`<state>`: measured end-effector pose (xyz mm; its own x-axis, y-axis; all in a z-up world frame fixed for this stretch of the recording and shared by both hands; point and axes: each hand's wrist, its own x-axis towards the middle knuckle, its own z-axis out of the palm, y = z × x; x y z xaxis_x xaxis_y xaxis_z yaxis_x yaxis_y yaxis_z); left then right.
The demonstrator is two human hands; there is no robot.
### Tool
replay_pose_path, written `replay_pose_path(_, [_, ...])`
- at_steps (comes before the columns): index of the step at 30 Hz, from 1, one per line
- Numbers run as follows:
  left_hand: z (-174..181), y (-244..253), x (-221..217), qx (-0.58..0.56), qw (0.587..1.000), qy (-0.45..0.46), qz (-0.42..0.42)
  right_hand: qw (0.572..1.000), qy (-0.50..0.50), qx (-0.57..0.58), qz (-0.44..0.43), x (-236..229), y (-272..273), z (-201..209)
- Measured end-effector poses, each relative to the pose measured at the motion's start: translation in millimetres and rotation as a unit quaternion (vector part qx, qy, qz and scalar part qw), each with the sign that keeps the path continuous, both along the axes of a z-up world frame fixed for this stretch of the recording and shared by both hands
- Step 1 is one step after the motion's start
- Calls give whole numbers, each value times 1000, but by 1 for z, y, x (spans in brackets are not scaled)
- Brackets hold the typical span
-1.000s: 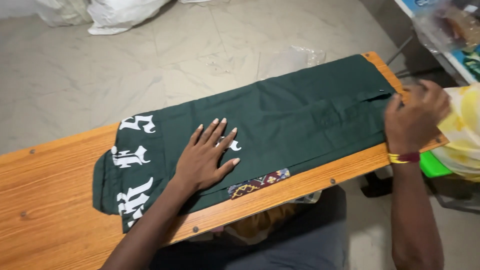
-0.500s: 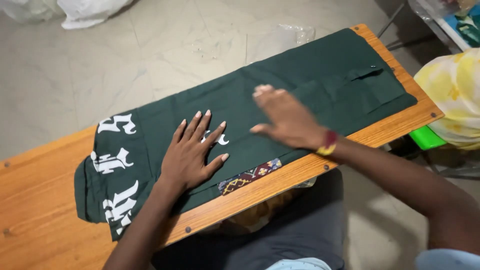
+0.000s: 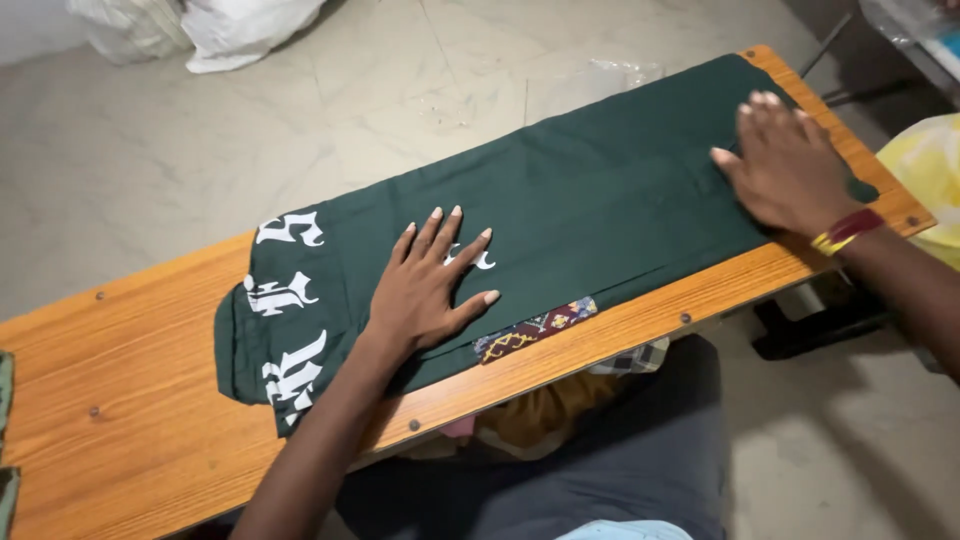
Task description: The person fastens the buttons along the front of a green short-sleeve shirt laid on a wooden bench, smooths the fabric flat, folds the sleeves and sides inward, and folds the shirt into a compact rectangle, leaving it folded on the bench.
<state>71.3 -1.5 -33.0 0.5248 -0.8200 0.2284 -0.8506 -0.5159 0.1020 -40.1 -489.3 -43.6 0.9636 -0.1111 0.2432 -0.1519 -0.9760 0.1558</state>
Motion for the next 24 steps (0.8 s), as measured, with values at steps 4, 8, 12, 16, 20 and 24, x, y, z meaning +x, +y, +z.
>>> replay_pose_path(4, [-1,0,0,-4,1000,0,2,990,-82,30,113,14,146,52])
replay_pose_path(8, [-8,0,6,7,1000,-2,5,931,-94,167,310,44,258,35])
replay_pose_path(12, [-1,0,3,43,999,4,12,915,-22,224,335,61,289,8])
replay_pose_path(16, [-1,4,1,-6,1000,11,5,950,25,156,268,47,216,16])
replay_pose_path(20, [0,2,2,3,1000,2,8,980,-17,80,179,23,129,4])
replay_pose_path(24, [-2,4,1,-1,1000,3,10,993,-5,84,80,7,51,-11])
